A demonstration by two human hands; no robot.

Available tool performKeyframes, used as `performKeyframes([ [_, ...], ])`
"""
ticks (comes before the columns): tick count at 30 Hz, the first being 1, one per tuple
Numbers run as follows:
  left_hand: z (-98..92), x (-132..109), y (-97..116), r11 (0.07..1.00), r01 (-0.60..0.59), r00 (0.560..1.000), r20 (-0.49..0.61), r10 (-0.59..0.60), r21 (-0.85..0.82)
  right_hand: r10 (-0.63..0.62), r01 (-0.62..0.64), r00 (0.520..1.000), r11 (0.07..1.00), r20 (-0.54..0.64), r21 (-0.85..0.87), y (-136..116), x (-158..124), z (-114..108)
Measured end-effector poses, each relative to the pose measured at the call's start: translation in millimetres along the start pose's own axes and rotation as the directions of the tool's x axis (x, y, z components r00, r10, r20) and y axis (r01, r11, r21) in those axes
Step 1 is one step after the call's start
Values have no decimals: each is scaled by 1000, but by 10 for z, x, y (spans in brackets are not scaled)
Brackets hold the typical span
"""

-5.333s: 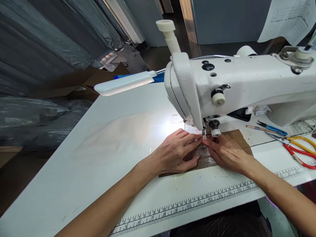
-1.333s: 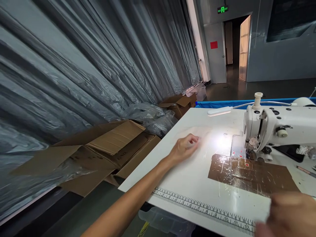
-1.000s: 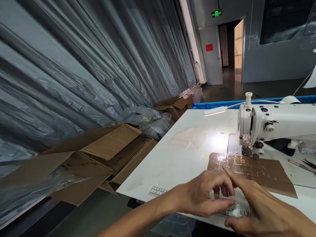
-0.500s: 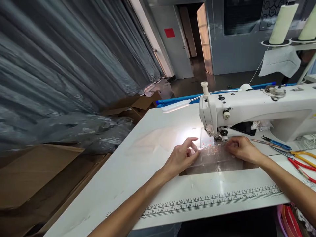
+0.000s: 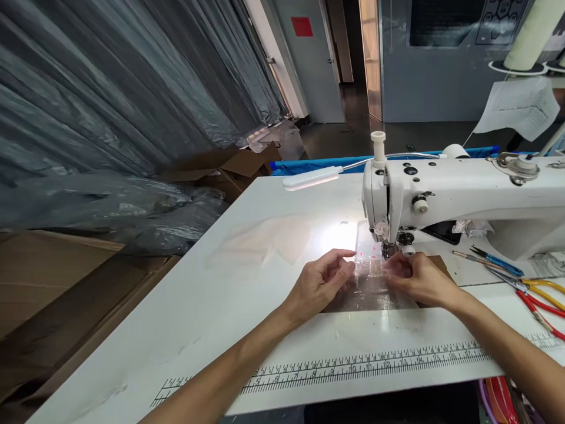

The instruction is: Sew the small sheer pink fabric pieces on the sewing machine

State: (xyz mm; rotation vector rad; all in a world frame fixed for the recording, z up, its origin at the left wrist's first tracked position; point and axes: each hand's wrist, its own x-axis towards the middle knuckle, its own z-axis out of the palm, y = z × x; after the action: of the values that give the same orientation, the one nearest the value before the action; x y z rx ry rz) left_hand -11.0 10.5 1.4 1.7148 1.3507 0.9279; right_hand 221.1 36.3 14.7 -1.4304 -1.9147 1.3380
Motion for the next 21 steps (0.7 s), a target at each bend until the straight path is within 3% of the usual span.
performKeyframes([
  [3,-21,-4,21,956,159,983,135,-128,-246,18,-32,998,968,59,251,-135,113,209],
  [6,-49,3,20,925,227,968,173,-180,-306,-19,-28,991,938,133,345,-206,190,278],
  [8,-54,3,26,933,256,962,165,-219,-252,-49,17,990,971,130,238,-172,192,227],
  [11,-48,-6,38,947,282,955,140,-262,-151,-134,138,990,983,46,-123,-46,129,89],
  [13,-48,-11,34,949,293,950,145,-275,-115,-275,272,961,898,42,-346,42,73,19],
  [16,-58,-10,3,953,293,947,159,-278,-75,-471,475,869,700,155,-533,153,32,-1],
  [18,-63,-5,-19,957,284,949,158,-273,-53,-522,518,830,594,195,-616,213,46,19],
  [21,-59,7,-22,960,279,954,121,-275,-17,-526,511,824,533,208,-675,268,104,43],
])
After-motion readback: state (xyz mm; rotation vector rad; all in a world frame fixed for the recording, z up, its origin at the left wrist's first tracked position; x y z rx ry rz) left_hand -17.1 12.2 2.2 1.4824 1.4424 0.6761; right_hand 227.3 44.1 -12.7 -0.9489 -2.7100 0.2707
